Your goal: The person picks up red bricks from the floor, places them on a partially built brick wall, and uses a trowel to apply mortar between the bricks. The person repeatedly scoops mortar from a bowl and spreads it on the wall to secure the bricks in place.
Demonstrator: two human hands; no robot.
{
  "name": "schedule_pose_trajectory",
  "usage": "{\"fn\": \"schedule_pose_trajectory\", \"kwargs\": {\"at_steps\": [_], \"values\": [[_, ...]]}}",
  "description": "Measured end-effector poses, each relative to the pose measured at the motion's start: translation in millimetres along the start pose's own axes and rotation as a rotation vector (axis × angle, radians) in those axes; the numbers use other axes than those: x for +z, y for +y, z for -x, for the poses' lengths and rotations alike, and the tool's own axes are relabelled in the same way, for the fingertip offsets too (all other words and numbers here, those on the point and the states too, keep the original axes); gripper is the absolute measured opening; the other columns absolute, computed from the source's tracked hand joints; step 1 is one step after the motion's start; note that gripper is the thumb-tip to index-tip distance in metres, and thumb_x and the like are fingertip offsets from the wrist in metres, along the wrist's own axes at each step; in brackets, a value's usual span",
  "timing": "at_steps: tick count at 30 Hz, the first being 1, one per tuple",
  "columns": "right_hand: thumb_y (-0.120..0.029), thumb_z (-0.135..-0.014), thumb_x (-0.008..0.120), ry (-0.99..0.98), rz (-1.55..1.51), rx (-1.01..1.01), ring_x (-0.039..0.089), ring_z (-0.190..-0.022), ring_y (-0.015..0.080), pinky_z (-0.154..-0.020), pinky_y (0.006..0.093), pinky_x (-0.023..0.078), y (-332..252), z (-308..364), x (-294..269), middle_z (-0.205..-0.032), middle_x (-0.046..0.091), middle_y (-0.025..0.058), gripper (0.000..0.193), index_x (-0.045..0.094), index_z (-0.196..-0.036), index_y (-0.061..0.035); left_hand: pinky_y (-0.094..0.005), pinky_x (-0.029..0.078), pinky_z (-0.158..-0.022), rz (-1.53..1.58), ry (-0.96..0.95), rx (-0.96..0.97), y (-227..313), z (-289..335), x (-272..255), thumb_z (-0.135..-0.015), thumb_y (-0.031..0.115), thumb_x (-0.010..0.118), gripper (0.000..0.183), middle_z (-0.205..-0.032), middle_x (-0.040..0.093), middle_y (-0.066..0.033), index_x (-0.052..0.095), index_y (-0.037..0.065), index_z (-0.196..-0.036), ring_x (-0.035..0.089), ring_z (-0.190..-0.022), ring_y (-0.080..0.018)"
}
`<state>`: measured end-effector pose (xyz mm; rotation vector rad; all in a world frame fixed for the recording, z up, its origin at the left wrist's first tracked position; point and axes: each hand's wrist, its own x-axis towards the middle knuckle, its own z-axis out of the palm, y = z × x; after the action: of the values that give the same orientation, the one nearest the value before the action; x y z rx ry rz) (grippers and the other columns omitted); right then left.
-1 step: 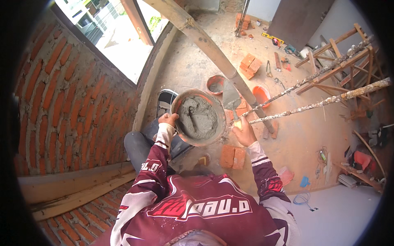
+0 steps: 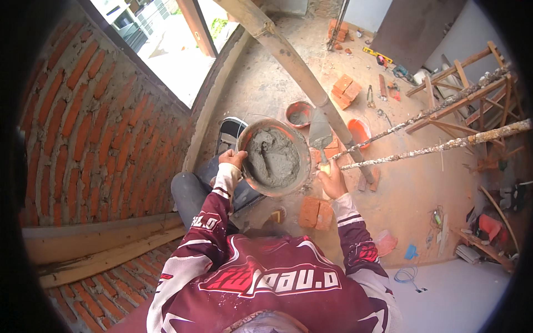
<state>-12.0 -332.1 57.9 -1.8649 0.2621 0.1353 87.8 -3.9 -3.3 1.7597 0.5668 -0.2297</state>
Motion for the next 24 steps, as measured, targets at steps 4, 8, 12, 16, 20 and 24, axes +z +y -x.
{"fn": "schedule_pose_trajectory", "kwargs": {"at_steps": [4,8,12,16,20,24], "values": [[-0.012,-0.088,0.058,0.005,-0.404,0.106,0.06,-0.077,0.0126,-0.066,0.0274,0.052,43,-24,26,-0.092,0.059,0.0035,0.025,0.054,-0.111,-0.0041,-0.0334,0.045,-0.054,-0.058,-0.01,-0.011,10,13,-7,-0.075,0.031,0.082,0.039,-0.064,0.058,-0.0039,0.054,0.004,-0.067,0.051,-0.056,-0.0134],[-0.012,-0.088,0.056,0.043,-0.516,0.14,0.057,-0.071,0.012,-0.061,0.0262,0.05,41,-46,32,-0.089,0.057,0.0021,0.019,0.056,-0.106,-0.0066,-0.0352,0.048,-0.055,0.094,-0.061,-0.102,17,17,-8,-0.076,0.041,0.084,0.047,-0.069,0.062,-0.0076,0.058,0.002,-0.07,0.054,-0.059,-0.0145],[-0.014,-0.089,0.053,0.058,-0.552,0.281,0.058,-0.066,0.0141,-0.057,0.0273,0.051,16,-47,36,-0.086,0.057,0.0031,0.019,0.053,-0.106,-0.0072,-0.0343,0.048,-0.056,0.122,-0.087,-0.065,14,12,-12,-0.074,0.041,0.086,0.047,-0.071,0.062,-0.0062,0.06,0.003,-0.072,0.055,-0.062,-0.0132],[-0.015,-0.089,0.052,-0.013,-0.523,0.297,0.058,-0.065,0.0146,-0.055,0.0285,0.053,-21,-43,46,-0.083,0.056,0.0037,0.02,0.051,-0.107,-0.0072,-0.0318,0.049,-0.06,0.155,-0.115,-0.084,-6,-1,-29,-0.074,0.033,0.085,0.038,-0.071,0.064,-0.0045,0.063,0.002,-0.075,0.057,-0.064,-0.0119],[-0.017,-0.09,0.051,0.007,-0.423,0.296,0.057,-0.061,0.0146,-0.053,0.0283,0.053,-64,-55,70,-0.082,0.056,0.0035,0.019,0.053,-0.107,-0.0084,-0.0308,0.044,-0.055,0.221,-0.094,-0.031,-23,-21,-48,-0.073,0.021,0.081,0.03,-0.066,0.058,-0.0007,0.055,0.005,-0.068,0.05,-0.06,-0.01],[-0.017,-0.089,0.051,-0.052,-0.419,0.303,0.057,-0.062,0.0147,-0.052,0.0295,0.055,-116,-78,101,-0.081,0.056,0.005,0.02,0.052,-0.106,-0.0069,-0.0301,0.039,-0.051,0.407,-0.06,-0.079,-10,-36,-79,-0.073,0.019,0.08,0.035,-0.062,0.051,0.0026,0.048,0.009,-0.064,0.044,-0.057,-0.009]]}}
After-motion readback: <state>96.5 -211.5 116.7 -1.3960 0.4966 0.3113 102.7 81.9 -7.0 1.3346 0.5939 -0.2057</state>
